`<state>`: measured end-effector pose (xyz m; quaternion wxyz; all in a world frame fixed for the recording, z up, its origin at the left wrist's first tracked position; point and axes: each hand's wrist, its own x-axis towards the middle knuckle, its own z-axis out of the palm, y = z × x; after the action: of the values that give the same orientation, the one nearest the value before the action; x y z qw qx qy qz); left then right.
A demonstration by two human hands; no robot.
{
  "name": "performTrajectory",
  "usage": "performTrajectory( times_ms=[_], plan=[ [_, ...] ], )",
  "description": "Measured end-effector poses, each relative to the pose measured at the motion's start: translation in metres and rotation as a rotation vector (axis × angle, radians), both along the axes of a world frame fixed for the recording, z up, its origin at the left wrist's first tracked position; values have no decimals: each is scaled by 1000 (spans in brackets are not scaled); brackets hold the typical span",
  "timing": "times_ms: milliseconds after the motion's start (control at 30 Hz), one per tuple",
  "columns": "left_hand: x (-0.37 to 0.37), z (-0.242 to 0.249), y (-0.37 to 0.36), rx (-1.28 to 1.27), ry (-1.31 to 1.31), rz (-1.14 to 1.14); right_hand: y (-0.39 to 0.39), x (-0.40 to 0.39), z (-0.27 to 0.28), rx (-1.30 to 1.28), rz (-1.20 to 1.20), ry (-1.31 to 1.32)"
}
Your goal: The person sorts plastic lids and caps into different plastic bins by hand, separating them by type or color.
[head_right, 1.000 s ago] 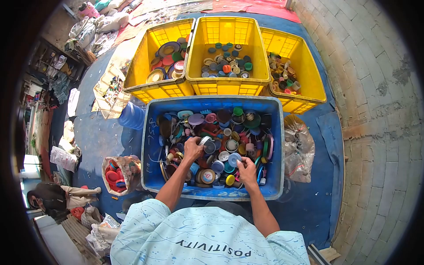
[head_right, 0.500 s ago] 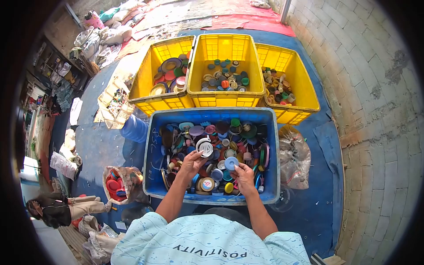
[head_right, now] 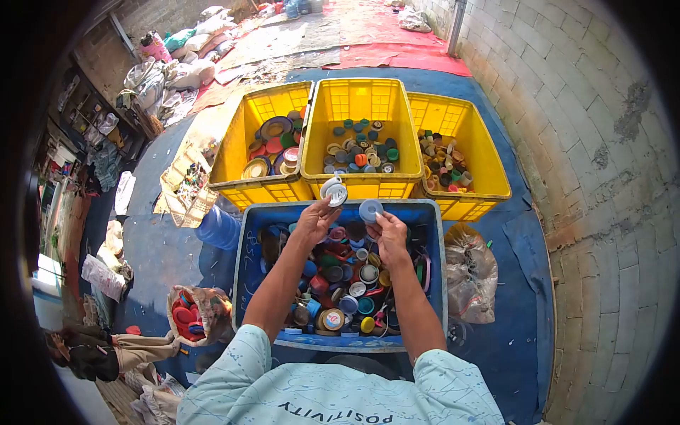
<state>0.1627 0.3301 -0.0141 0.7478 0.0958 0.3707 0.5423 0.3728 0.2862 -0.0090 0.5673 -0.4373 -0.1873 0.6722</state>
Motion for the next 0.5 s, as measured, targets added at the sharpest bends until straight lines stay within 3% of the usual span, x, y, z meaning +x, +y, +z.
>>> performTrajectory(
  times_ms=[100, 200, 300, 367, 500],
  plan=[
    [2, 43, 63, 105, -8, 37, 73, 1, 28, 88, -7, 109],
    [-5, 52, 98, 16, 92, 60, 109, 17, 18, 41, -54, -128],
    [-11, 27, 76, 33, 235, 80, 94, 45, 3, -60, -108, -195],
    [-17, 7, 51, 1, 199, 19, 74, 80, -28, -19, -68, -257],
    [-18, -38, -21, -32, 220, -71, -6, 111, -29, -89, -147, -412]
  ],
)
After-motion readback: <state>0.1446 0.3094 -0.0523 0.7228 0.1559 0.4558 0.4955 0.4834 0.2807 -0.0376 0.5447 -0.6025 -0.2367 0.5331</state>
